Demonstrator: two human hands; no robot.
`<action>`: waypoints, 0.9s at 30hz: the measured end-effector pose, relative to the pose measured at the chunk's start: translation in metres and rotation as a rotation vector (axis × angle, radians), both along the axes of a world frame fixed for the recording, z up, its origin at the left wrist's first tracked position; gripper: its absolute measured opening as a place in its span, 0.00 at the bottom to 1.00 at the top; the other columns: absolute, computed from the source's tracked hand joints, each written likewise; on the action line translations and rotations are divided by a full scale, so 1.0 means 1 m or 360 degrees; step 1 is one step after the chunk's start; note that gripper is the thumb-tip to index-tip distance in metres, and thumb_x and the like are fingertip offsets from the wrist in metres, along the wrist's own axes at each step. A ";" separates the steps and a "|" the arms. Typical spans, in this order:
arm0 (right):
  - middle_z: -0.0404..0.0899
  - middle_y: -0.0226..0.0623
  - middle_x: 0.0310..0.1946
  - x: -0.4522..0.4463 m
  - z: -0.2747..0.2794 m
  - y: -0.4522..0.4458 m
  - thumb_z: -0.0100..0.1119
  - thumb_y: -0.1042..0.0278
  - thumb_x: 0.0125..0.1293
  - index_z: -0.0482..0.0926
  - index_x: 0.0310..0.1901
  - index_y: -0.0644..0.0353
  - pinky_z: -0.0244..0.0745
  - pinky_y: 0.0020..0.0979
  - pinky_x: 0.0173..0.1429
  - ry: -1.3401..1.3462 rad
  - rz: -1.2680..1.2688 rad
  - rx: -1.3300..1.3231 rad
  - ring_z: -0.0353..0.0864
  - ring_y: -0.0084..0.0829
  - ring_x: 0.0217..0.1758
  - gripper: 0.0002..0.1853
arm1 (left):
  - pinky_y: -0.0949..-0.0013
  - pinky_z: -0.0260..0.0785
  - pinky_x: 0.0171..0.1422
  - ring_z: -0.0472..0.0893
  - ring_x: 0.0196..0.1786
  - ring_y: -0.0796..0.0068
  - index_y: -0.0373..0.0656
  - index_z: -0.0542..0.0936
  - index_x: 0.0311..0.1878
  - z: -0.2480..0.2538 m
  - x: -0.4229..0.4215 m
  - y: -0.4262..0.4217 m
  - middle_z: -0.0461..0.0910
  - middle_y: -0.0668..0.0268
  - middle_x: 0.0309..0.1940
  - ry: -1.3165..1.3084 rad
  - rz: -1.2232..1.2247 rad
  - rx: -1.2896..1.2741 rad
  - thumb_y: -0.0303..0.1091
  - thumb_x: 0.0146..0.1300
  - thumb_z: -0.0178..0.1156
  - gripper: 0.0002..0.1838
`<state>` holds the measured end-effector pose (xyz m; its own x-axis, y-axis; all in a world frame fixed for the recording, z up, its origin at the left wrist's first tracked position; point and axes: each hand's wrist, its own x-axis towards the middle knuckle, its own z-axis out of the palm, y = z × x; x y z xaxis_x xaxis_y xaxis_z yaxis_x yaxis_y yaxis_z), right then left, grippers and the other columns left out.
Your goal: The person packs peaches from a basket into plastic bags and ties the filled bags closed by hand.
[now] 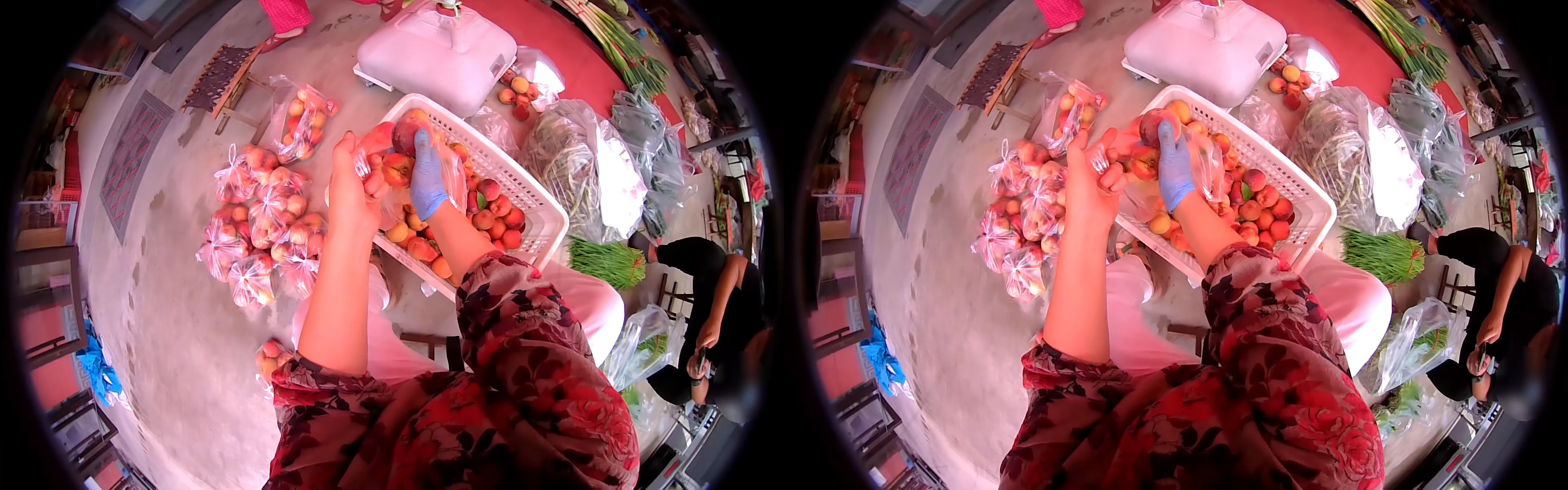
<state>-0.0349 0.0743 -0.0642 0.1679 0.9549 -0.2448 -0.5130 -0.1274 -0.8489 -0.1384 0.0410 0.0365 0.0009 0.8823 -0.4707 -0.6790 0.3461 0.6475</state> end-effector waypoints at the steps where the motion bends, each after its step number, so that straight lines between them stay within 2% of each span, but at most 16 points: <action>1: 0.74 0.39 0.45 -0.006 -0.016 0.002 0.48 0.46 0.63 0.69 0.52 0.65 0.70 0.27 0.50 -0.0090 -0.0024 0.0052 0.74 0.29 0.47 0.28 | 0.79 0.45 0.20 0.53 0.14 0.85 0.34 0.67 0.53 0.000 0.000 0.002 0.66 0.71 0.23 -0.0024 -0.0004 0.0017 0.50 0.61 0.46 0.28; 2: 0.72 0.38 0.49 -0.008 -0.032 0.005 0.49 0.46 0.63 0.67 0.54 0.65 0.67 0.27 0.54 -0.0241 -0.0040 0.0104 0.71 0.28 0.52 0.29 | 0.79 0.45 0.20 0.53 0.14 0.85 0.33 0.67 0.53 0.000 0.000 0.002 0.65 0.72 0.22 -0.0047 -0.0008 0.0029 0.50 0.61 0.45 0.28; 5: 0.72 0.40 0.49 0.007 -0.053 0.009 0.49 0.46 0.62 0.65 0.55 0.66 0.68 0.30 0.54 0.0093 0.0122 -0.0081 0.73 0.31 0.50 0.30 | 0.79 0.44 0.19 0.52 0.14 0.85 0.32 0.66 0.54 0.003 -0.004 0.003 0.63 0.73 0.20 -0.0031 -0.0017 0.0058 0.50 0.62 0.44 0.29; 6: 0.73 0.42 0.47 0.017 -0.013 -0.002 0.48 0.41 0.61 0.65 0.55 0.66 0.70 0.33 0.52 0.0074 0.0182 0.0049 0.76 0.36 0.46 0.33 | 0.79 0.44 0.19 0.52 0.14 0.85 0.31 0.66 0.53 0.004 -0.005 0.002 0.63 0.73 0.20 -0.0014 -0.0025 0.0071 0.50 0.62 0.44 0.29; 9: 0.74 0.44 0.45 0.067 -0.053 0.002 0.47 0.36 0.59 0.66 0.54 0.66 0.73 0.37 0.48 0.0660 0.0399 -0.0025 0.78 0.39 0.41 0.37 | 0.79 0.44 0.19 0.52 0.14 0.85 0.29 0.65 0.54 0.005 -0.006 0.002 0.61 0.74 0.19 -0.0066 -0.0022 0.0026 0.50 0.62 0.43 0.30; 11: 0.74 0.45 0.44 0.095 -0.044 -0.012 0.46 0.32 0.57 0.66 0.53 0.65 0.74 0.38 0.45 0.0782 0.0323 -0.0006 0.77 0.39 0.40 0.39 | 0.79 0.44 0.19 0.52 0.13 0.85 0.28 0.65 0.54 0.006 -0.007 0.002 0.61 0.75 0.19 -0.0007 -0.0019 0.0012 0.50 0.62 0.43 0.31; 12: 0.74 0.45 0.44 0.108 -0.041 -0.019 0.48 0.35 0.57 0.65 0.53 0.65 0.75 0.36 0.44 0.0884 0.0321 -0.0030 0.78 0.38 0.40 0.37 | 0.79 0.44 0.19 0.52 0.13 0.85 0.27 0.65 0.54 0.006 -0.007 0.001 0.61 0.75 0.19 0.0021 -0.0017 0.0004 0.50 0.62 0.42 0.31; 15: 0.73 0.44 0.45 0.144 -0.055 -0.037 0.51 0.39 0.58 0.64 0.54 0.63 0.77 0.35 0.42 0.0808 0.0199 -0.0113 0.78 0.39 0.41 0.35 | 0.79 0.44 0.19 0.52 0.13 0.85 0.27 0.65 0.54 0.003 -0.008 0.000 0.60 0.75 0.17 0.0044 -0.0016 0.0012 0.50 0.62 0.43 0.31; 17: 0.71 0.44 0.48 0.158 -0.058 -0.046 0.56 0.51 0.59 0.62 0.56 0.61 0.79 0.37 0.42 0.0751 0.0175 -0.0046 0.77 0.40 0.44 0.29 | 0.78 0.44 0.19 0.52 0.13 0.85 0.28 0.67 0.53 0.002 -0.006 0.001 0.58 0.76 0.16 0.0013 -0.0033 0.0040 0.49 0.62 0.44 0.29; 20: 0.69 0.44 0.52 0.171 -0.057 -0.055 0.56 0.60 0.60 0.61 0.57 0.61 0.78 0.39 0.47 0.0764 0.0179 0.0079 0.74 0.44 0.51 0.27 | 0.78 0.44 0.20 0.52 0.13 0.84 0.29 0.69 0.51 0.001 -0.001 0.003 0.59 0.75 0.16 -0.0058 -0.0016 0.0049 0.47 0.61 0.46 0.28; 27: 0.65 0.49 0.55 0.222 -0.060 -0.045 0.56 0.60 0.60 0.61 0.57 0.62 0.79 0.41 0.47 0.1176 0.0069 0.0055 0.70 0.53 0.54 0.27 | 0.79 0.44 0.19 0.52 0.14 0.85 0.30 0.68 0.51 -0.005 0.022 0.021 0.61 0.75 0.18 -0.0009 0.0139 0.0116 0.45 0.60 0.47 0.26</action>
<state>0.1874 0.0294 -0.1246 -0.0668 0.9662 -0.2490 -0.9473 -0.1398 -0.2882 -0.1160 0.0615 0.0314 -0.0751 0.9111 -0.4053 -0.7080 0.2375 0.6651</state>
